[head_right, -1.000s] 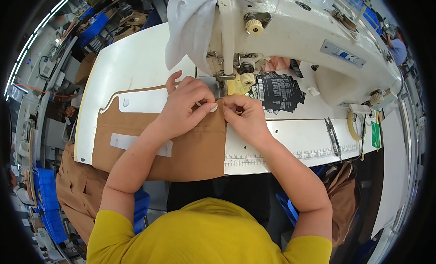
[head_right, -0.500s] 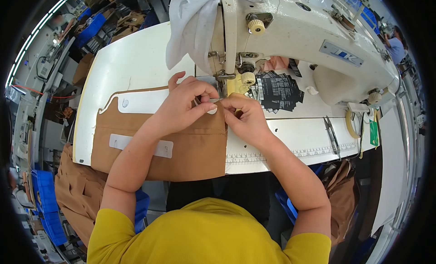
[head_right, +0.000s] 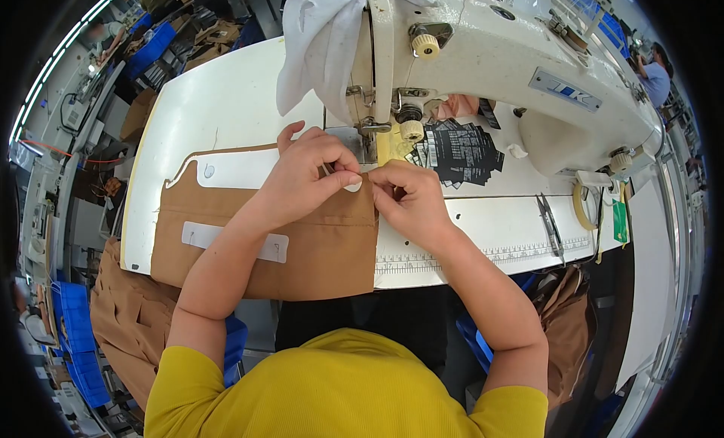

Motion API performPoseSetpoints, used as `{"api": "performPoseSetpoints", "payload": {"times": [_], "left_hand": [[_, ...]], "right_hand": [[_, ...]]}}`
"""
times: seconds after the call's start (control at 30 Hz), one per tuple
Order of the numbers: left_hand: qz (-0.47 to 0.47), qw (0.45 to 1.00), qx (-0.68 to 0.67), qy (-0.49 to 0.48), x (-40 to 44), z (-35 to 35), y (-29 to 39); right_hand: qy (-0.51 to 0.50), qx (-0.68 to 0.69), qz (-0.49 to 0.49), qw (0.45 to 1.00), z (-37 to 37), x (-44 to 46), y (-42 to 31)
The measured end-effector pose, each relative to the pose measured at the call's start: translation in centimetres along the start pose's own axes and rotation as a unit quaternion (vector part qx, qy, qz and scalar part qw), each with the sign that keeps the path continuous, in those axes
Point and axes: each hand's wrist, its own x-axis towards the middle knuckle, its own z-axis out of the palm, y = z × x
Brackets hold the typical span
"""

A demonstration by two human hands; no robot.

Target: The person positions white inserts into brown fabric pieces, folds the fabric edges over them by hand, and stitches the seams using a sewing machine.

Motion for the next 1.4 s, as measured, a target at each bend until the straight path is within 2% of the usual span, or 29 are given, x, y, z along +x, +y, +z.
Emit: {"api": "performPoseSetpoints", "payload": {"times": [0.23, 0.3, 0.43, 0.6, 0.87, 0.93, 1.1, 1.33, 1.4], "left_hand": [[0.011, 1.0, -0.001, 0.004, 0.1, 0.2, -0.2], [0.013, 1.0, 0.001, 0.006, 0.1, 0.3, -0.3], [0.02, 1.0, 0.009, 0.004, 0.1, 0.4, -0.3], [0.025, 1.0, 0.01, 0.002, 0.2, 0.5, -0.4], [0.033, 0.999, 0.004, -0.022, 0.2, 0.5, -0.9], [0.071, 0.997, -0.002, 0.013, 0.1, 0.8, -1.3], [0.02, 0.999, -0.034, -0.031, 0.0, 0.8, -1.2], [0.005, 0.998, -0.047, -0.043, 0.2, 1.0, -1.7], [0.005, 0.998, -0.054, -0.041, 0.2, 1.0, -1.8]], "right_hand": [[-0.005, 0.015, 0.035, 0.999, 0.0, 0.0, 0.5], [-0.004, 0.069, 0.09, 0.994, 0.0, 0.0, 0.4], [0.015, 0.143, 0.11, 0.984, -0.2, 0.2, 0.3], [0.015, 0.033, 0.058, 0.998, -0.1, 0.3, 0.1], [-0.002, -0.019, 0.012, 1.0, -0.2, 0.5, -0.3], [-0.012, -0.023, 0.014, 1.0, -0.2, 0.4, -0.4], [-0.011, -0.076, 0.005, 0.997, 0.1, 0.3, -0.1], [-0.012, -0.077, 0.014, 0.997, 0.3, 0.3, 0.1], [-0.001, -0.036, 0.014, 0.999, 0.4, 0.2, 0.2]]}}
